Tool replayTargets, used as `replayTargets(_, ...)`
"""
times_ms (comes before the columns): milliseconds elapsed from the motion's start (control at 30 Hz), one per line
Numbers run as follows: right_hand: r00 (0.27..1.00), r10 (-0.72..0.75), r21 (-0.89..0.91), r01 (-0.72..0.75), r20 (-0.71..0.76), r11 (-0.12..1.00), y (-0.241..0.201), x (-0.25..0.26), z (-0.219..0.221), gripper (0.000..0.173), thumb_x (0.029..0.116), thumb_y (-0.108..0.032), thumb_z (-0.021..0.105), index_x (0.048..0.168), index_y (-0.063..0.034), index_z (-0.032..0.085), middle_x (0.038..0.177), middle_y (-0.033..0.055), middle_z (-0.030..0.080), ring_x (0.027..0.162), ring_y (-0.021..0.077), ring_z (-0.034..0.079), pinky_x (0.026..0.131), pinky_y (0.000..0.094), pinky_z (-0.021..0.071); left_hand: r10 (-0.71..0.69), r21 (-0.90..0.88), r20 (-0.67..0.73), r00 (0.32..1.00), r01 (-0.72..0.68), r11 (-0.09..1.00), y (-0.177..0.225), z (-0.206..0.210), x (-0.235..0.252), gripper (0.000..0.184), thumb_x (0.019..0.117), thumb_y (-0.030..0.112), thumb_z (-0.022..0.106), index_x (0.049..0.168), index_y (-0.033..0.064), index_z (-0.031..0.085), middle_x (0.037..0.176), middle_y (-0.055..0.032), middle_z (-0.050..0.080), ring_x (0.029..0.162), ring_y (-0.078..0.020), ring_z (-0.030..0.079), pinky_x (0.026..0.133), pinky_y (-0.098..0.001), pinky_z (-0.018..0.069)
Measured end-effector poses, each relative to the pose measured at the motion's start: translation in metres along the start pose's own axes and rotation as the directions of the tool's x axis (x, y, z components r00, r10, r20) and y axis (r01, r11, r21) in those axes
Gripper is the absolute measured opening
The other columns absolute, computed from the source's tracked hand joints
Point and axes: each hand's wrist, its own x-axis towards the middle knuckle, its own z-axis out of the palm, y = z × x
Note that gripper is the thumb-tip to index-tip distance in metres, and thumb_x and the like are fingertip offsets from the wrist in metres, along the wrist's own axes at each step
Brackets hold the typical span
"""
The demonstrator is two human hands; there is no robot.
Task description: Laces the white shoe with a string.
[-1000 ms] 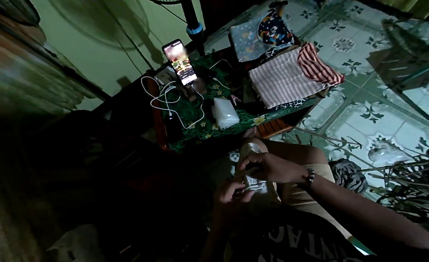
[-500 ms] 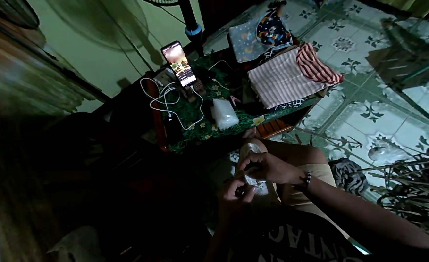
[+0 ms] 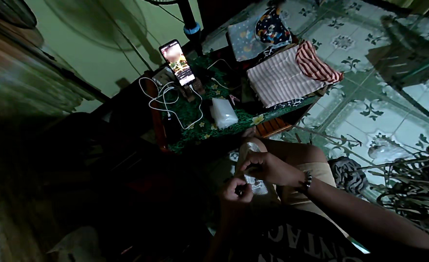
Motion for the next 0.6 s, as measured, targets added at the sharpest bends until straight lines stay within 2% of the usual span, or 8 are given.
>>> replayTargets(67, 0.994, -0.111, -0.128, 0.111, 0.010, 0.986, 0.0024, -0.0006, -0.0023, 0.022, 0.0934, -0.005, 0.066, 0.114, -0.0048, 0.073, 0.113, 0.0126, 0.067, 0.104, 0.0173, 0.064, 0.093, 0.0335, 0.0556, 0.006, -0.002, -0.004, 1.000, -0.006, 1.000, -0.0004, 0.0008, 0.0000, 0.007, 0.0844, 0.006, 0.072, 0.087, 0.0003, 0.070, 0.075, -0.0014, 0.067, 0.064, -0.0016, 0.062, 0.058, -0.0167, 0.0534)
replayTargets(133, 0.984, -0.171, -0.209, 0.179, 0.058, 0.961, 0.0025, -0.0017, -0.0053, 0.038, 0.0839, 0.002, 0.066, 0.118, -0.0129, 0.076, 0.132, 0.0141, 0.061, 0.124, 0.0277, 0.056, 0.103, 0.0465, 0.0509, 0.002, -0.009, 0.000, 1.000, -0.002, 1.000, 0.0007, 0.0013, -0.0004, 0.006, 0.0845, 0.006, 0.072, 0.087, 0.0006, 0.070, 0.075, -0.0011, 0.067, 0.064, -0.0015, 0.061, 0.058, -0.0166, 0.0530)
replayTargets(200, 0.974, -0.190, -0.277, 0.217, 0.120, 0.936, 0.0022, -0.0015, -0.0066, 0.043, 0.0812, 0.002, 0.067, 0.117, -0.0199, 0.077, 0.141, 0.0111, 0.058, 0.134, 0.0309, 0.049, 0.108, 0.0522, 0.0461, 0.011, -0.019, -0.003, 1.000, -0.011, 1.000, 0.0014, 0.0020, -0.0001, 0.005, 0.0838, 0.005, 0.071, 0.086, 0.0009, 0.070, 0.076, -0.0011, 0.067, 0.064, -0.0012, 0.061, 0.058, -0.0162, 0.0528)
replayTargets(300, 0.969, -0.187, -0.377, 0.237, 0.163, 0.895, 0.0008, 0.0000, -0.0049, 0.025, 0.0895, -0.008, 0.067, 0.110, -0.0194, 0.076, 0.127, 0.0037, 0.067, 0.128, 0.0285, 0.053, 0.103, 0.0544, 0.0462, 0.019, -0.033, -0.015, 1.000, -0.020, 0.999, 0.0004, 0.0031, 0.0006, 0.004, 0.0826, 0.004, 0.072, 0.085, 0.0009, 0.070, 0.077, -0.0019, 0.068, 0.064, -0.0018, 0.062, 0.059, -0.0170, 0.0537)
replayTargets(367, 0.969, -0.168, -0.411, 0.229, 0.179, 0.882, -0.0025, 0.0009, -0.0044, 0.015, 0.0955, -0.016, 0.065, 0.107, -0.0166, 0.074, 0.120, 0.0033, 0.068, 0.124, 0.0280, 0.055, 0.101, 0.0538, 0.0467, 0.024, -0.027, -0.020, 1.000, -0.025, 0.999, -0.0001, 0.0031, 0.0005, 0.005, 0.0821, 0.004, 0.072, 0.085, 0.0010, 0.070, 0.075, -0.0015, 0.068, 0.064, -0.0021, 0.062, 0.058, -0.0173, 0.0537)
replayTargets(600, 0.972, -0.124, -0.491, 0.210, 0.202, 0.845, -0.0030, 0.0031, -0.0023, 0.010, 0.0940, -0.015, 0.068, 0.101, -0.0128, 0.074, 0.110, 0.0106, 0.067, 0.117, 0.0336, 0.056, 0.098, 0.0554, 0.0458, 0.027, -0.002, -0.026, 0.999, -0.027, 1.000, -0.0007, 0.0030, -0.0001, 0.004, 0.0819, 0.004, 0.072, 0.084, 0.0016, 0.070, 0.076, -0.0014, 0.068, 0.066, -0.0023, 0.063, 0.061, -0.0175, 0.0548)
